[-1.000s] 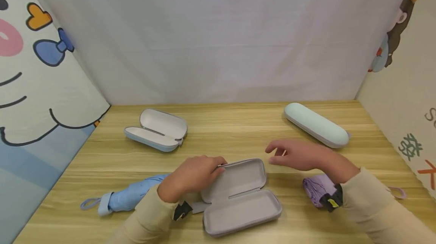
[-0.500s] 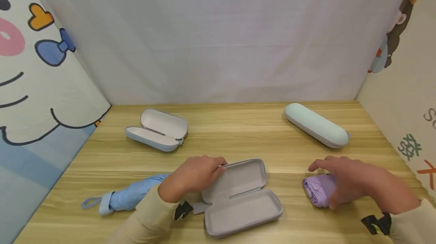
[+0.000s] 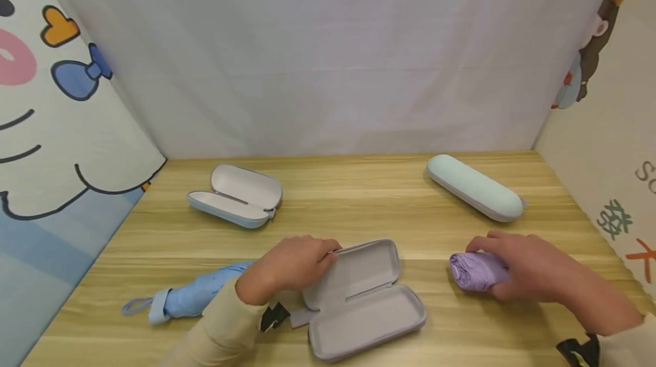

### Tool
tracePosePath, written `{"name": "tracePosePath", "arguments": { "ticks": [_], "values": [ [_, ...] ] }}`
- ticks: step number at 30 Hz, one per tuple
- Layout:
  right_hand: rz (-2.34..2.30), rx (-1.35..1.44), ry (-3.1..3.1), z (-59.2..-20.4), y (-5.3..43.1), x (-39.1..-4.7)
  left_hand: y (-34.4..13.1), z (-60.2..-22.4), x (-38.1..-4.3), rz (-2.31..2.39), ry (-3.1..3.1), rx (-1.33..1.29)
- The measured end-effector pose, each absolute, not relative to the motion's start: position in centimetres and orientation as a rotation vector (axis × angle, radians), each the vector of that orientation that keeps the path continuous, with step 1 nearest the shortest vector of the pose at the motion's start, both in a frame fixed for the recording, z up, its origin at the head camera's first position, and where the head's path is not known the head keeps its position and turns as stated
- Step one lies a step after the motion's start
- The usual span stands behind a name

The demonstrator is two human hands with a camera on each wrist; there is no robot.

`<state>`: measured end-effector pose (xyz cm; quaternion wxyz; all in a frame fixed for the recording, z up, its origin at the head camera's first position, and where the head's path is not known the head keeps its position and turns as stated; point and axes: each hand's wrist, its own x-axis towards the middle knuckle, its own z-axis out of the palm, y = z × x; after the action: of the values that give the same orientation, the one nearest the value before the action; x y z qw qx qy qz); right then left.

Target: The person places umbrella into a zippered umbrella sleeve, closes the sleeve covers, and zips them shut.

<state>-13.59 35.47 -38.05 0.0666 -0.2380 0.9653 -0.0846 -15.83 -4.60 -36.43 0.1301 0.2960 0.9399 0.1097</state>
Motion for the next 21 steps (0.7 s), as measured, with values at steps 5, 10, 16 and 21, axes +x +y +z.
{"name": "tracePosePath", "arguments": {
  "ticks": [5,10,16,21],
  "values": [
    [-0.388,-0.725,3.004,-36.7,34.1,-13.7,-4.5,-36.4,-15.9,0.319,2.715,0.866],
    [-0.77,-0.9,3.034,-34.1,31.9,-13.9,-4.3,-36.4,-15.8,0.306,2.711,0.863],
    [-1.215,-0.963,2.921,-31.4,28.6,-14.0,-4.4,-36.4,-15.7,0.294,2.701,0.836],
    [-1.746,-0.942,2.576,-30.4,26.2,-13.8,-4.4,-36.3,-15.7,0.294,2.704,0.838]
  ]
}}
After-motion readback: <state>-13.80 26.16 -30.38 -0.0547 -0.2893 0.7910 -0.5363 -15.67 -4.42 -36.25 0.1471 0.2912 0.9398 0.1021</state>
